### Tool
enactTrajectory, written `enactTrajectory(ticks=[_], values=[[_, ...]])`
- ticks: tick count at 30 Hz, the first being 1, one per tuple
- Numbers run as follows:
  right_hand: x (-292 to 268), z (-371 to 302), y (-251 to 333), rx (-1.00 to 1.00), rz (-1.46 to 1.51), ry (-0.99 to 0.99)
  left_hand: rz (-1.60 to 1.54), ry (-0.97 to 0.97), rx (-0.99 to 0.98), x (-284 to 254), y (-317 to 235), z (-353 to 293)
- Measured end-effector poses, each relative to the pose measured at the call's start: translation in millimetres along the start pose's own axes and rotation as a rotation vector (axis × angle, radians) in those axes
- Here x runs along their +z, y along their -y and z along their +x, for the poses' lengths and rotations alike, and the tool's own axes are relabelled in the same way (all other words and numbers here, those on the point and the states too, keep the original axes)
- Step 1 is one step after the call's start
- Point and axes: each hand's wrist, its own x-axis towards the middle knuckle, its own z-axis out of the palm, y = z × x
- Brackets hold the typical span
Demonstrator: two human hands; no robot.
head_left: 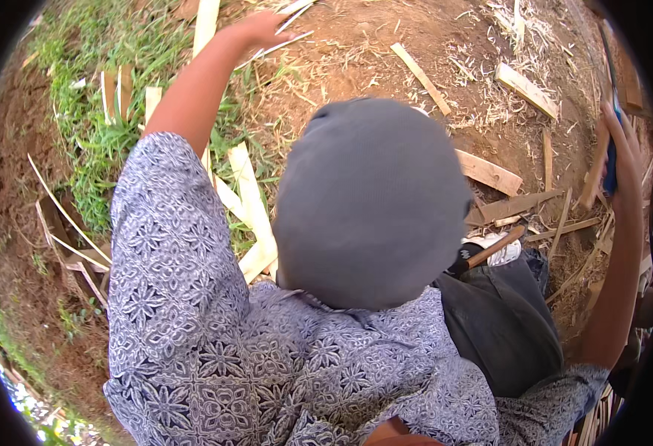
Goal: The person sits on the ground and uses a chisel and hammer to carve a small wooden block. They repeatedly strike the chisel to remove wood shavings and shape the piece, occasionally adjusting the wood's position.
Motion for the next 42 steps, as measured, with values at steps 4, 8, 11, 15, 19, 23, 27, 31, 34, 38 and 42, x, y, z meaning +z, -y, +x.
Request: enactTrajectory(ticks=[4, 8, 11, 15, 19, 23, 27, 31, 34, 38, 42], values=[[56.9, 87.1, 4.8, -0.073, 0.218, 0.152, 0.164, 0.141, -0.268, 38.8, -18.4, 3.9], [94.6, 90.7, 45.4, -0.096, 0.475, 0.217, 0.216, 0.281, -0.337, 45.8, -31.1, 16.8], [101.2, 117.8, 24.4, -0.076, 0.535, 0.234, 0.199, 0.324, -0.37, 43.9, -37.6, 25.6], [85.4, 138.4, -6.1, 0.177, 0.572, 0.142, 0.2, 0.407, -0.407, 45.4, -43.2, 33.4], [63.3, 153.9, -96.4, 0.145, 0.582, 0.069, 0.203, 0.523, -0.387, 37.8, -35.2, 42.9], [51.7, 141.2, -105.4, 0.197, 0.671, -0.063, 0.336, 0.167, -0.334, 111.2, 26.8, 33.0], [52.0, 117.8, -67.2, 0.305, 0.632, -0.269, 0.315, -0.017, -0.373, 151.0, 31.6, 23.0], [45.8, 94.6, -62.9, 0.318, 0.631, -0.384, 0.153, 0.134, -0.41, 125.5, 23.7, 17.0], [38.7, 73.7, -53.1, 0.26, 0.655, -0.422, 0.092, 0.251, -0.308, 83.9, 37.8, 53.1], [30.0, 51.4, -10.4, 0.105, 0.482, -0.447, 0.001, 0.353, -0.182, 66.8, 52.8, 55.4], [23.8, 13.5, 14.2, -0.132, 0.318, -0.491, -0.013, 0.432, -0.029, 81.0, 59.3, 54.5]])
